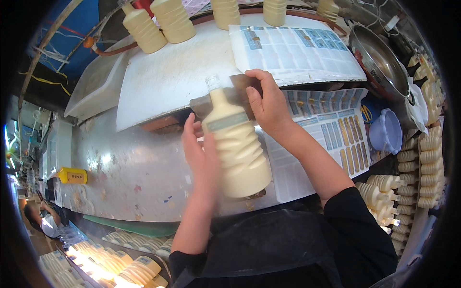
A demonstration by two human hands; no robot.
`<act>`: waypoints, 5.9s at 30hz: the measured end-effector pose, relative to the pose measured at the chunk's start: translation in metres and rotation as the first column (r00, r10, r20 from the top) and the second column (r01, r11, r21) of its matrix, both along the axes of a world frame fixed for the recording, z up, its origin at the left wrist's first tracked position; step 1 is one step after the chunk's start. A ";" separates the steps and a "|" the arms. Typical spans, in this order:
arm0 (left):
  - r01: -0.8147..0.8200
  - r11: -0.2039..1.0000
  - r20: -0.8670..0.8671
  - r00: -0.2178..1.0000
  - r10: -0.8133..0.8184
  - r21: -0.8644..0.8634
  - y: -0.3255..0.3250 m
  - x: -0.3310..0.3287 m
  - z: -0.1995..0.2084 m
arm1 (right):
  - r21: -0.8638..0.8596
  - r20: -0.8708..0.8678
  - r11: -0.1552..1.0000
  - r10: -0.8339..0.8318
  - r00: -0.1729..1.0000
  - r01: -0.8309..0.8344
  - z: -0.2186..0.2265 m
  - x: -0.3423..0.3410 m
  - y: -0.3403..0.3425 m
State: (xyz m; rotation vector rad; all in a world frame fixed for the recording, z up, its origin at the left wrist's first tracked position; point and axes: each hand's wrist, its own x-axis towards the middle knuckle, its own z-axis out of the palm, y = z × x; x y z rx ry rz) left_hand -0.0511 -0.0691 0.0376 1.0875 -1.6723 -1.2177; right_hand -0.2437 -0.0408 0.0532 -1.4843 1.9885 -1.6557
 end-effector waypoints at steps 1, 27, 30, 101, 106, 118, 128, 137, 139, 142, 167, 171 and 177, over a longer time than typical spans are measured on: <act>0.046 0.971 0.182 0.983 -0.003 -0.233 0.002 0.005 -0.004 | -0.004 -0.002 1.000 0.017 1.000 -0.017 0.003 -0.001 0.001; 0.185 0.982 0.238 0.956 -0.174 -0.025 0.040 0.010 0.015 | 0.105 -0.076 0.991 -0.073 0.994 0.081 0.006 0.001 0.008; 0.161 0.984 0.137 0.976 -0.171 0.083 0.046 0.021 0.009 | 0.108 0.084 0.994 -0.040 0.996 0.030 0.017 -0.025 0.014; 0.092 0.968 -0.101 0.992 -0.070 0.233 0.072 0.045 -0.022 | 0.135 -0.857 0.889 0.326 0.400 -0.437 0.008 0.045 0.132; 0.085 0.958 -0.167 0.985 -0.040 0.274 0.072 0.047 -0.025 | 0.141 -0.720 0.898 0.381 0.580 -0.416 -0.002 0.040 0.151; 0.101 0.987 -0.138 0.987 -0.083 0.127 0.081 0.048 -0.028 | 0.572 0.277 0.803 0.003 0.961 -0.167 0.001 0.069 0.126; 0.120 0.983 -0.161 0.982 -0.097 0.141 0.080 0.050 -0.032 | 0.572 0.273 0.808 -0.023 0.962 -0.143 -0.002 0.072 0.125; 0.217 0.947 -0.334 0.934 -0.131 0.235 0.078 0.056 -0.037 | 0.559 0.399 0.793 -0.002 0.917 -0.242 -0.003 0.066 0.127; 0.209 0.953 -0.300 0.944 -0.138 0.218 0.079 0.055 -0.035 | 0.584 0.343 0.782 0.003 0.939 -0.216 0.001 0.068 0.126; 0.207 0.952 -0.303 0.944 -0.134 0.224 0.080 0.054 -0.031 | 0.563 0.302 0.805 0.007 0.953 -0.184 -0.003 0.071 0.126; 0.192 0.956 -0.320 0.940 -0.115 0.222 0.080 0.053 -0.034 | 0.525 0.293 0.838 -0.012 0.956 -0.150 -0.007 0.075 0.127; 0.183 0.963 -0.281 0.952 -0.124 0.197 0.079 0.053 -0.036 | 0.452 0.578 0.844 -0.032 0.816 -0.288 -0.013 0.047 0.128; 0.137 0.977 -0.207 0.973 -0.103 0.161 0.077 0.054 -0.036 | 0.208 0.749 0.927 0.055 0.660 -0.313 0.024 0.041 0.116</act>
